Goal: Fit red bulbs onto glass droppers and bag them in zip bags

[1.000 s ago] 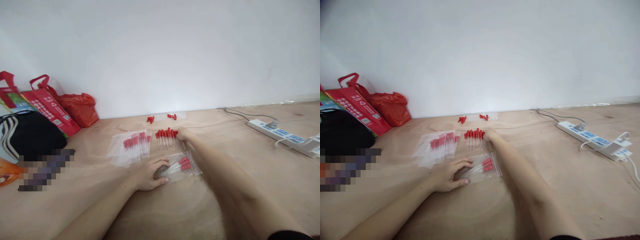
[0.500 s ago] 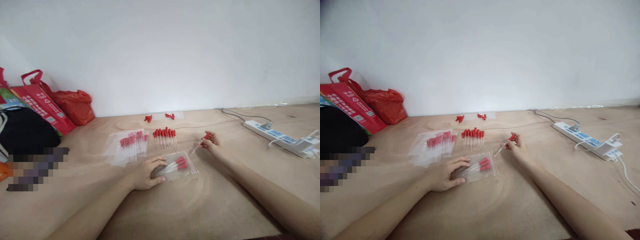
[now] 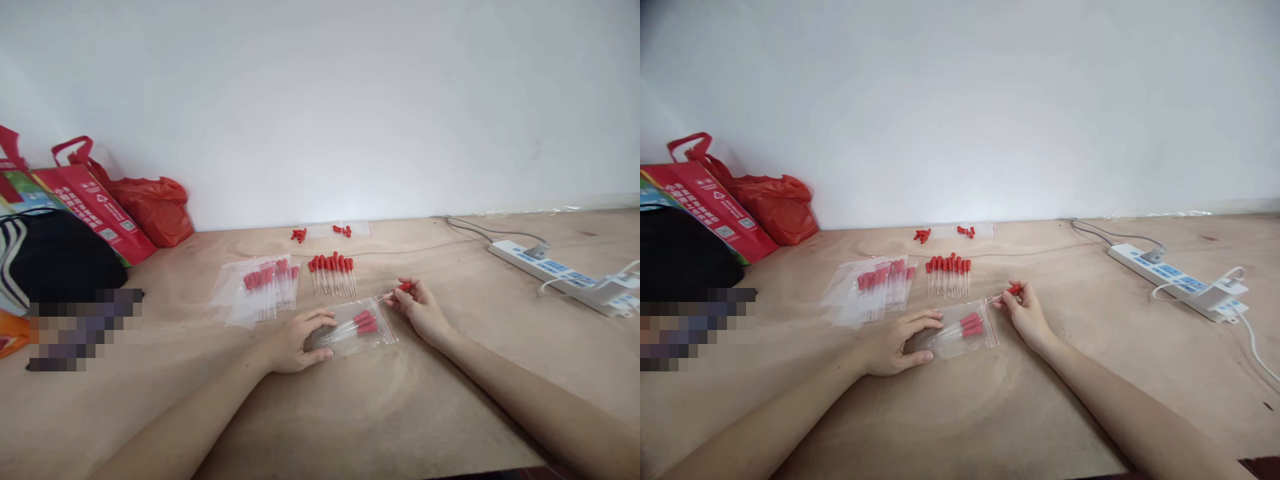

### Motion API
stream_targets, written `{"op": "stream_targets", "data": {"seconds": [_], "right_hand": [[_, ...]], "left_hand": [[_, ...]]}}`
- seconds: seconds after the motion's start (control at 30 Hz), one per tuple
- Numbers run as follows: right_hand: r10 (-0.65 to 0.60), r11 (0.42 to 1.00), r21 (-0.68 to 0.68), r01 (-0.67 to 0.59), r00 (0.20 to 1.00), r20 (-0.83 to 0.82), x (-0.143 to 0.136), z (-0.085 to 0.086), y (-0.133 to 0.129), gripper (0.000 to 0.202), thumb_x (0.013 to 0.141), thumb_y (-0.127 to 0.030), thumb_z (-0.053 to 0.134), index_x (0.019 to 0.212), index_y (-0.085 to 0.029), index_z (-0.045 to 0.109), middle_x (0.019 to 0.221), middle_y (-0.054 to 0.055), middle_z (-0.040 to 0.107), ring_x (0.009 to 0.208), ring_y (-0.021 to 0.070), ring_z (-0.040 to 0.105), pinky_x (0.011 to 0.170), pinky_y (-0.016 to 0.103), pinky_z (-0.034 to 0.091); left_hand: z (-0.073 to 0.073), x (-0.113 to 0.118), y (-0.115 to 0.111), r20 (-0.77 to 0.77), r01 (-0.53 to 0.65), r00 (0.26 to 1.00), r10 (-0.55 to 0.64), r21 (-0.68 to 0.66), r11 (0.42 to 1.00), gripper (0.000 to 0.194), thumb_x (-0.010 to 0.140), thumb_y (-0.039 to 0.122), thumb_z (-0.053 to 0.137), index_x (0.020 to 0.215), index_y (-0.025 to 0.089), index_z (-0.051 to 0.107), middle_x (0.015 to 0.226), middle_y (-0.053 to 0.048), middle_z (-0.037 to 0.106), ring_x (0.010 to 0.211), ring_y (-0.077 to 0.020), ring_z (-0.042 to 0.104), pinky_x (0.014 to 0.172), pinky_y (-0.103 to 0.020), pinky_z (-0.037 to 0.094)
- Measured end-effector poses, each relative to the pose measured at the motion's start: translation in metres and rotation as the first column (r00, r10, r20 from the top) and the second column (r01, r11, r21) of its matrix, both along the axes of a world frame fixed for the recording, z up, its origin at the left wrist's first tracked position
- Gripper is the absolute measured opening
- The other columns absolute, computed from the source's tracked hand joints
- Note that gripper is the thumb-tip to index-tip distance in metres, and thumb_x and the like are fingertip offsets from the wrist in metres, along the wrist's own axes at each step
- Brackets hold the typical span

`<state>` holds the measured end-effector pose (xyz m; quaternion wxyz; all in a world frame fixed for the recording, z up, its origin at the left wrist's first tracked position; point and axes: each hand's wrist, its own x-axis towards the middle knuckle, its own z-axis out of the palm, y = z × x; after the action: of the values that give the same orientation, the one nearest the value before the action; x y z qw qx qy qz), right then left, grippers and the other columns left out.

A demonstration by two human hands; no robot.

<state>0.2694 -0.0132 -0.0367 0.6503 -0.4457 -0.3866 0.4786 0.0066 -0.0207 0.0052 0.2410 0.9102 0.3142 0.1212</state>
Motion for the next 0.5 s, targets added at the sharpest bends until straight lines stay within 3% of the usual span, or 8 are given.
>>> {"op": "stream_targets", "data": {"seconds": [0.13, 0.33, 0.5], "right_hand": [[-0.010, 0.999, -0.033, 0.010, 1.000, -0.009, 0.003, 0.002, -0.002, 0.041, 0.059, -0.035, 0.069, 0.086, -0.023, 0.042, 0.069, -0.007, 0.048, 0.062, 0.0100, 0.060, 0.059, 0.024, 0.052], [-0.018, 0.998, -0.062, 0.017, 1.000, -0.019, -0.007, 0.000, -0.004, 0.040, 0.056, -0.035, 0.071, 0.078, -0.022, 0.039, 0.068, -0.005, 0.053, 0.065, 0.0118, 0.060, 0.065, 0.028, 0.052], [0.082, 0.995, -0.076, -0.060, 0.943, 0.322, -0.008, -0.002, -0.004, 0.032, 0.055, -0.038, 0.070, 0.070, -0.019, 0.049, 0.063, -0.001, 0.057, 0.057, 0.0120, 0.055, 0.055, 0.026, 0.046]], "left_hand": [[-0.001, -0.001, 0.000, 0.012, 0.012, 1.000, -0.012, -0.004, 1.000, 0.041, 0.077, 0.034, 0.055, 0.115, 0.022, 0.046, 0.127, -0.007, 0.043, 0.117, -0.0211, 0.040, 0.097, -0.037, 0.034], [0.000, 0.000, 0.001, -0.002, 0.005, 1.000, -0.005, 0.004, 1.000, 0.043, 0.077, 0.035, 0.054, 0.117, 0.023, 0.043, 0.127, -0.006, 0.043, 0.118, -0.0213, 0.039, 0.097, -0.038, 0.034], [0.001, 0.000, 0.000, -0.028, -0.017, 0.999, 0.017, 0.001, 1.000, 0.050, 0.077, 0.037, 0.053, 0.122, 0.023, 0.037, 0.128, -0.006, 0.043, 0.119, -0.0217, 0.038, 0.098, -0.039, 0.032]]}}
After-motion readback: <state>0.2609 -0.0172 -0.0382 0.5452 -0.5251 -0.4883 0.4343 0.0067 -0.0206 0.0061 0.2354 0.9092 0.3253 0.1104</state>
